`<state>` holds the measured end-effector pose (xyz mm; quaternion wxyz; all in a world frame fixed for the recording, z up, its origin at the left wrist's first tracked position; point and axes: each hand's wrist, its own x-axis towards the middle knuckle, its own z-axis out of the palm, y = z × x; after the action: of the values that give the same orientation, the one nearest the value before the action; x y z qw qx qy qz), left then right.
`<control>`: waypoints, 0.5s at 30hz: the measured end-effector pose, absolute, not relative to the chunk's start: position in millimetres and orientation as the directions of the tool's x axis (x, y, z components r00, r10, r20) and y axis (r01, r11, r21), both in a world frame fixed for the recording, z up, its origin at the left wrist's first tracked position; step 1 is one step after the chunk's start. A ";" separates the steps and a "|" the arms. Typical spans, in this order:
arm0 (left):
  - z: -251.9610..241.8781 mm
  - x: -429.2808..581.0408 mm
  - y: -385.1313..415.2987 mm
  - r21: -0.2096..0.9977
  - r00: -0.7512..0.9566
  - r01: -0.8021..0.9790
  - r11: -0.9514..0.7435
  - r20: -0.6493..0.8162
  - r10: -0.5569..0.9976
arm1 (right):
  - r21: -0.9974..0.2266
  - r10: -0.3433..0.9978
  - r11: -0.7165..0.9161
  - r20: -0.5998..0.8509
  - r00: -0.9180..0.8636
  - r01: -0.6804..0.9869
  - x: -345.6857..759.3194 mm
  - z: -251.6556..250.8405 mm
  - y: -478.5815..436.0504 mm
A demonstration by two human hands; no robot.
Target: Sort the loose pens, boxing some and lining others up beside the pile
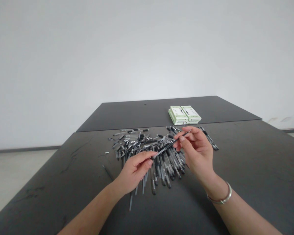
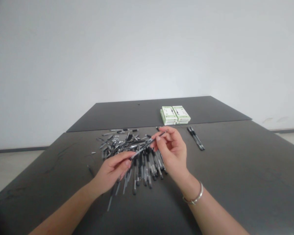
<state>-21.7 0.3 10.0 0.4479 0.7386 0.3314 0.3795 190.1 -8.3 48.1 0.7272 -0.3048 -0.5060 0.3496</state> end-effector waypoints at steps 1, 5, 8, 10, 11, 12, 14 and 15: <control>10.8 -21.6 0.4 0.900 0.489 0.175 -0.399 0.273 0.829 | -0.797 0.814 0.573 0.529 0.239 -0.188 189.8 48.3 -9.0; 14.6 -20.5 0.4 0.866 0.479 0.231 -0.444 0.296 0.826 | -0.818 0.835 0.547 0.518 0.185 -0.178 185.5 48.4 -12.3; 15.2 -19.9 0.4 0.864 0.476 0.228 -0.449 0.304 0.825 | -0.846 0.866 0.500 0.492 0.092 -0.187 179.5 45.3 -14.8; 14.6 -19.6 0.6 0.867 0.467 0.218 -0.448 0.310 0.828 | -0.866 0.880 0.469 0.476 0.005 -0.174 175.8 41.1 -16.2; 14.2 -19.5 0.6 0.869 0.461 0.212 -0.447 0.314 0.830 | -0.876 0.883 0.458 0.468 -0.040 -0.155 174.3 38.6 -16.7; 13.9 -19.3 0.5 0.872 0.456 0.205 -0.444 0.316 0.832 | -0.884 0.884 0.450 0.462 -0.077 -0.128 173.2 36.1 -17.2; 13.8 -18.9 0.2 0.878 0.451 0.193 -0.437 0.317 0.835 | -0.892 0.884 0.448 0.452 -0.118 -0.059 172.0 31.7 -17.9; 13.9 -18.7 0.0 0.882 0.447 0.190 -0.432 0.314 0.838 | -0.891 0.884 0.453 0.452 -0.120 -0.018 171.9 30.1 -18.0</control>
<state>-18.7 0.0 13.9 0.4071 0.7468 0.3439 0.3979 171.9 -18.0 30.1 0.5687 -0.3411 -0.6349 0.3963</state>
